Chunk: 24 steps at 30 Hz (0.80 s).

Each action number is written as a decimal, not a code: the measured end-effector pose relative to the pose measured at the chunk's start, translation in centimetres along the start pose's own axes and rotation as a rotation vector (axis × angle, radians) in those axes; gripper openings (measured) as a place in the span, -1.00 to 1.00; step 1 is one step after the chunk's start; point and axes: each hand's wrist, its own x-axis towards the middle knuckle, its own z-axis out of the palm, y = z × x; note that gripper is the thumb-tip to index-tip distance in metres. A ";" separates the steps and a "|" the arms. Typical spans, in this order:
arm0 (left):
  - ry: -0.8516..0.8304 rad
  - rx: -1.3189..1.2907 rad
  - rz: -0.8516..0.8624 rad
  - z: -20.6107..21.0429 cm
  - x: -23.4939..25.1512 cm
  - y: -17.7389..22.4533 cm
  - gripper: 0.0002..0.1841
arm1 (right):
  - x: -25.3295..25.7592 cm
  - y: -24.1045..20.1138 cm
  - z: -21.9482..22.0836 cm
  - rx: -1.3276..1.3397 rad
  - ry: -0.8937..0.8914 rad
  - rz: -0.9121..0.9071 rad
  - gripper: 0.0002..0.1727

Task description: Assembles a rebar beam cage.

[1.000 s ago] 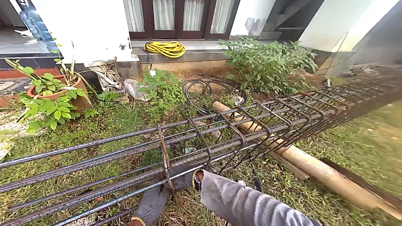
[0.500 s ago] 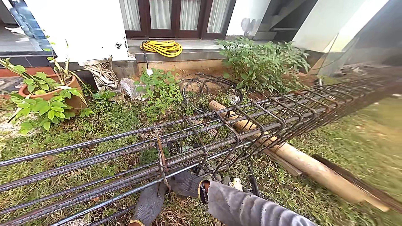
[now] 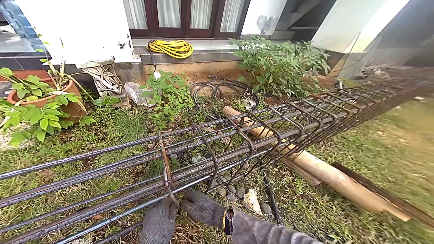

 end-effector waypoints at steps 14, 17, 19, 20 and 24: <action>0.395 0.210 0.078 3.7 -4.3 0.3 -0.63 | -1.7 3.0 4.8 0.274 0.177 -0.054 -0.50; 0.280 0.000 -0.041 4.4 -4.1 0.0 -0.57 | -2.0 3.2 5.2 0.436 0.159 -0.007 -0.51; 0.164 -0.249 -0.156 4.3 -4.0 0.3 -0.54 | -2.3 3.2 5.3 0.506 0.150 0.009 -0.52; 0.117 -0.359 -0.197 4.2 -3.9 0.4 -0.54 | -2.4 3.2 5.3 0.531 0.142 0.011 -0.52; 0.036 -0.541 -0.242 4.4 -3.7 0.8 -0.56 | -2.5 3.6 5.4 0.503 0.153 -0.022 -0.53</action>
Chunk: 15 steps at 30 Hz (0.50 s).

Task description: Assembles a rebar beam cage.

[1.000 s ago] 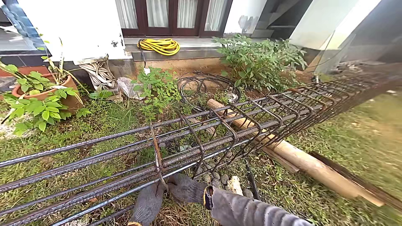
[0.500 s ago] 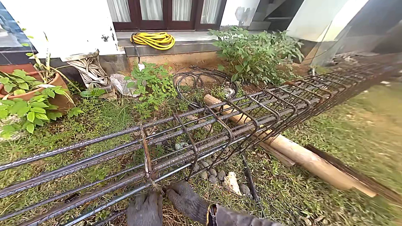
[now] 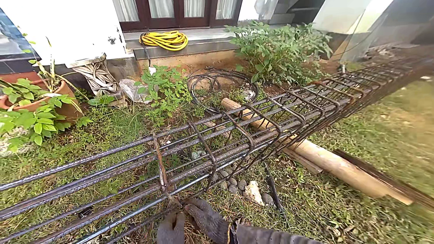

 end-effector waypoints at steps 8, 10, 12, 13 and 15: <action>0.031 -0.019 0.005 1.4 -0.4 0.3 -0.61 | -0.6 0.7 1.5 -0.291 0.102 -0.058 -0.45; 0.031 -0.037 -0.018 1.1 -0.1 0.4 -0.60 | -0.2 0.2 0.8 -0.287 0.082 -0.046 -0.42; 0.036 -0.064 -0.027 1.1 0.0 0.3 -0.61 | 0.3 -0.8 -0.1 -0.274 0.051 0.029 -0.38; 0.042 -0.083 -0.031 1.3 0.0 0.2 -0.61 | 0.5 -1.2 -0.4 -0.228 0.041 0.089 -0.38; 0.046 -0.124 -0.049 1.4 -0.1 0.2 -0.59 | 0.9 -1.7 -0.6 -0.056 0.010 0.256 -0.42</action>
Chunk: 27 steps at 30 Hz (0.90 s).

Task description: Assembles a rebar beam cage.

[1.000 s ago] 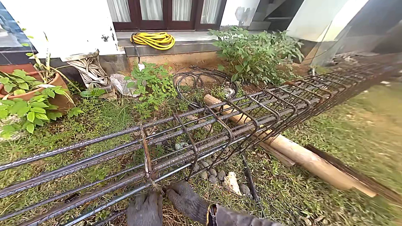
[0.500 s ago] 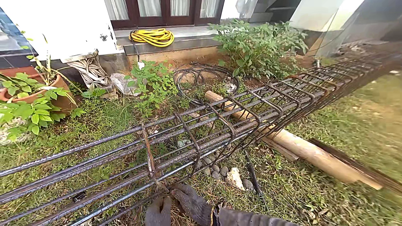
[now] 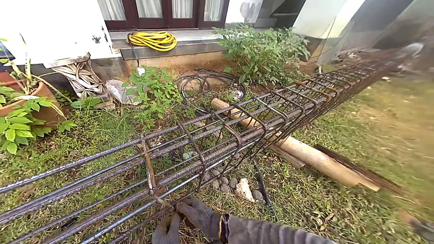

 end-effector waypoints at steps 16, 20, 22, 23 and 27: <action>0.031 -0.345 -0.167 1.8 -0.3 -0.2 -0.59 | 1.3 1.5 0.4 0.109 0.027 0.032 -0.58; 0.040 -0.534 -0.260 2.4 -0.7 -0.4 -0.62 | 0.0 -1.0 -0.2 -0.301 0.104 -0.137 -0.59; 0.030 -0.598 -0.329 2.3 -0.9 0.2 -0.61 | -0.2 -1.8 -0.3 -0.393 0.089 -0.171 -0.56; 0.030 -0.632 -0.352 2.2 -0.9 0.4 -0.61 | -0.3 -2.0 -0.3 -0.411 0.083 -0.186 -0.53; 0.045 -0.711 -0.379 2.6 -1.0 0.4 -0.68 | -0.7 -3.1 -0.4 -0.396 0.005 -0.182 -0.50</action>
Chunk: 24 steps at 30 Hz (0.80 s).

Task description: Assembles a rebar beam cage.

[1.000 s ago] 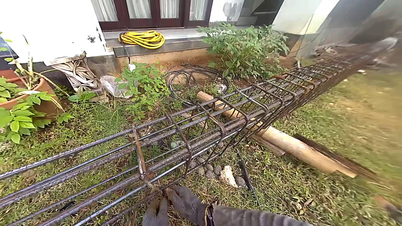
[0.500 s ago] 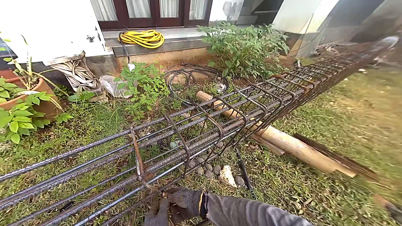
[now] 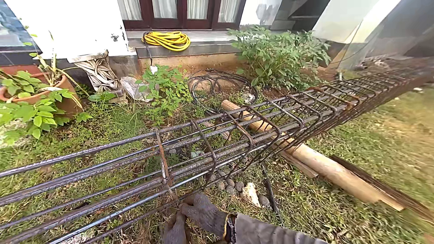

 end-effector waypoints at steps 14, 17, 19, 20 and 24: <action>-0.111 -0.305 -0.057 0.8 0.0 -1.7 -0.78 | 1.3 -3.2 -0.4 -0.328 -0.093 0.191 -0.53; -0.176 -0.267 -0.014 -0.5 0.0 -2.5 -0.79 | 1.6 -1.9 -0.8 -0.344 -0.107 0.069 -0.51; -0.160 -0.076 0.047 -1.5 -0.1 -3.5 -0.72 | 1.4 -1.6 -1.1 -0.359 -0.138 0.015 -0.52; -0.135 0.060 0.094 -2.0 0.3 -3.9 -0.68 | 1.3 -1.7 -1.2 -0.369 -0.150 -0.018 -0.53; -0.169 0.318 0.299 -3.0 3.5 -4.2 -0.58 | 1.1 -2.1 -1.0 -0.480 -0.189 -0.097 -0.58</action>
